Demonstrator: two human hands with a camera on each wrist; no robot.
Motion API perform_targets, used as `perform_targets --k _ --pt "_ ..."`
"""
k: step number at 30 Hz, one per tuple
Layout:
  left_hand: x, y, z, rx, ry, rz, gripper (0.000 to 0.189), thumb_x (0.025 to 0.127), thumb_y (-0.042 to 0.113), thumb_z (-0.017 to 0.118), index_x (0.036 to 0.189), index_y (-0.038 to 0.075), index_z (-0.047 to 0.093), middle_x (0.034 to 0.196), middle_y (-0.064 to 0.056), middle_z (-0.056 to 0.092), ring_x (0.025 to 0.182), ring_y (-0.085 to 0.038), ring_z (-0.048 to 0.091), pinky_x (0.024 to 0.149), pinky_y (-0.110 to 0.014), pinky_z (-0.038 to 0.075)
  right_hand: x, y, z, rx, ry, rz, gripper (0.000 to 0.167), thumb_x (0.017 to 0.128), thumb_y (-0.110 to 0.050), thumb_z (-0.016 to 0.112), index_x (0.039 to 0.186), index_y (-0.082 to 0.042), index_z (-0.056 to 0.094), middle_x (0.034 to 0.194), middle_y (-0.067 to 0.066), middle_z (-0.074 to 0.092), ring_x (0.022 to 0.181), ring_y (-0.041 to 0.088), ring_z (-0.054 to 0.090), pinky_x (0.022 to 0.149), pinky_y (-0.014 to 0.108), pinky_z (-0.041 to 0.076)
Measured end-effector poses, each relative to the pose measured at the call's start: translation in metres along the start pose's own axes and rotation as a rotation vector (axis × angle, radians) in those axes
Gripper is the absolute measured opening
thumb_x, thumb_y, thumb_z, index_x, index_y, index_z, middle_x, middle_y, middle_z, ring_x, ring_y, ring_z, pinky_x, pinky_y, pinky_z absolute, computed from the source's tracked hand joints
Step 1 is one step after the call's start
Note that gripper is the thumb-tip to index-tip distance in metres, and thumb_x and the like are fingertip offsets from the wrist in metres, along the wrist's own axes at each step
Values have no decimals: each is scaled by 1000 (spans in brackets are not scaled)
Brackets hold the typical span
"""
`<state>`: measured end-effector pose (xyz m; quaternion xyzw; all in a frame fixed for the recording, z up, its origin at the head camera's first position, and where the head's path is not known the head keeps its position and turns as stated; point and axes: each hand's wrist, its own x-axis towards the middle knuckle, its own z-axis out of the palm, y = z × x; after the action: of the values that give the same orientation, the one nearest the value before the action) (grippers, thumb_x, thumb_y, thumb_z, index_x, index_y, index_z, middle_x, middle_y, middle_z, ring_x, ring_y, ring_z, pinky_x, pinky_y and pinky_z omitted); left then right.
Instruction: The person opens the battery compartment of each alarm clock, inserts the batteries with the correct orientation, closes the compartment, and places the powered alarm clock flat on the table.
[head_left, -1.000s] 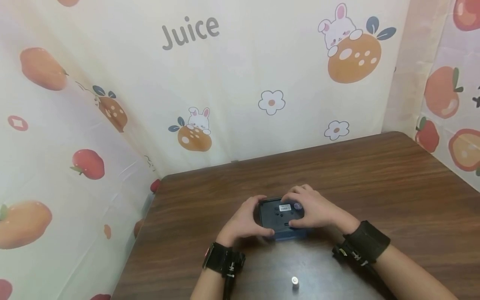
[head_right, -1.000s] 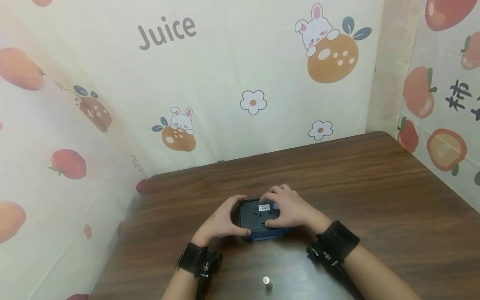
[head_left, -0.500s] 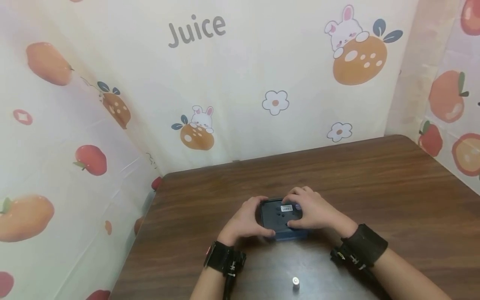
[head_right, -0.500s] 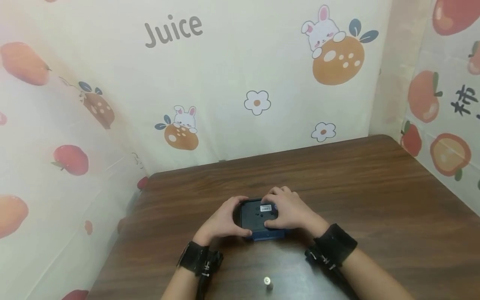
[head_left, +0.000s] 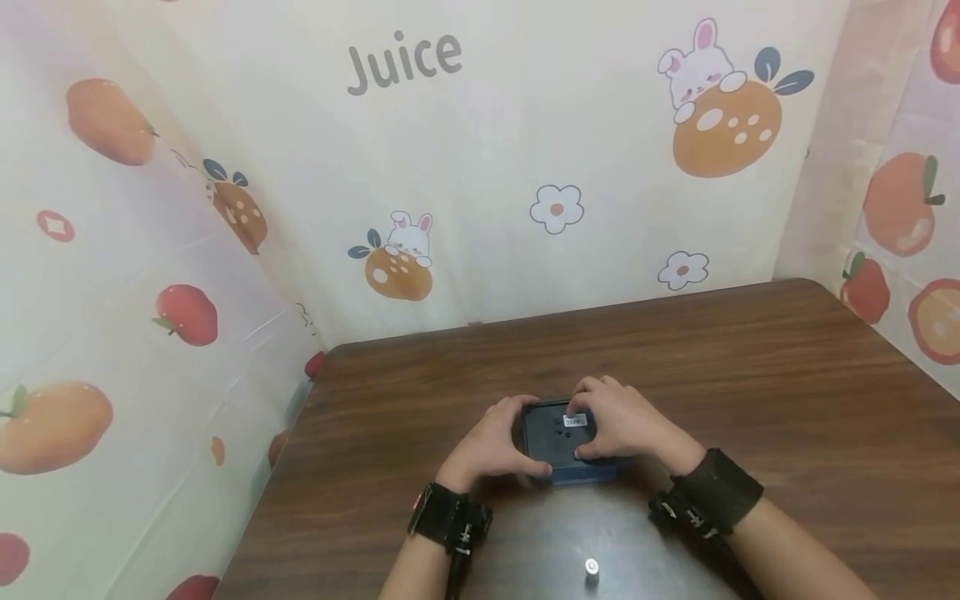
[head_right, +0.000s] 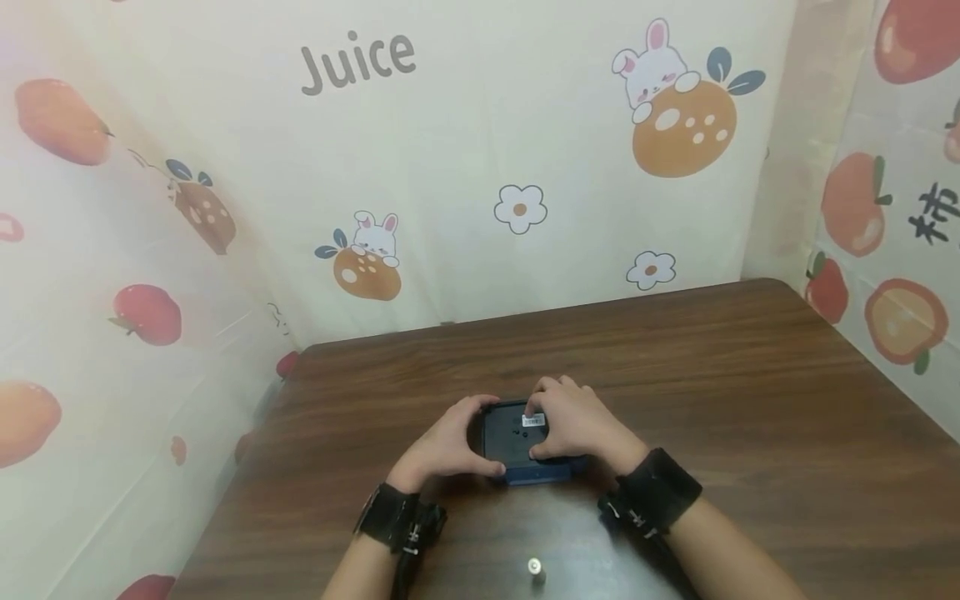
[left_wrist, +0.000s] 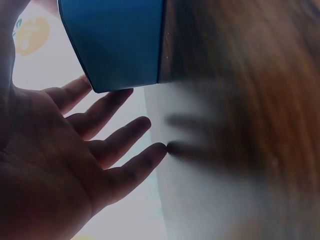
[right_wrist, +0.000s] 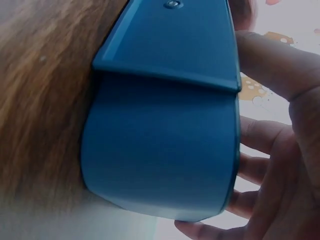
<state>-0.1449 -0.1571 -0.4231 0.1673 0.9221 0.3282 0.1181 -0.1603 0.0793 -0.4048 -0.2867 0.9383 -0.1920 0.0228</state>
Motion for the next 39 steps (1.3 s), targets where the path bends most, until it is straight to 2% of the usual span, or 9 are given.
perform_targets --k 15,39 --pt "-1 -1 2 -9 -3 -20 89 62 53 83 138 35 41 125 9 51 110 -15 47 91 -43 46 2 0 3 -41 8 -21 48 63 -45 85 101 -19 74 116 4 63 105 25 56 82 44 53" --pt "2 -1 0 -30 -17 -56 88 62 55 83 138 40 40 133 10 48 115 -16 46 95 -48 45 6 2 -1 -105 6 -67 45 63 -50 83 98 -23 77 114 4 64 96 22 55 77 41 52"
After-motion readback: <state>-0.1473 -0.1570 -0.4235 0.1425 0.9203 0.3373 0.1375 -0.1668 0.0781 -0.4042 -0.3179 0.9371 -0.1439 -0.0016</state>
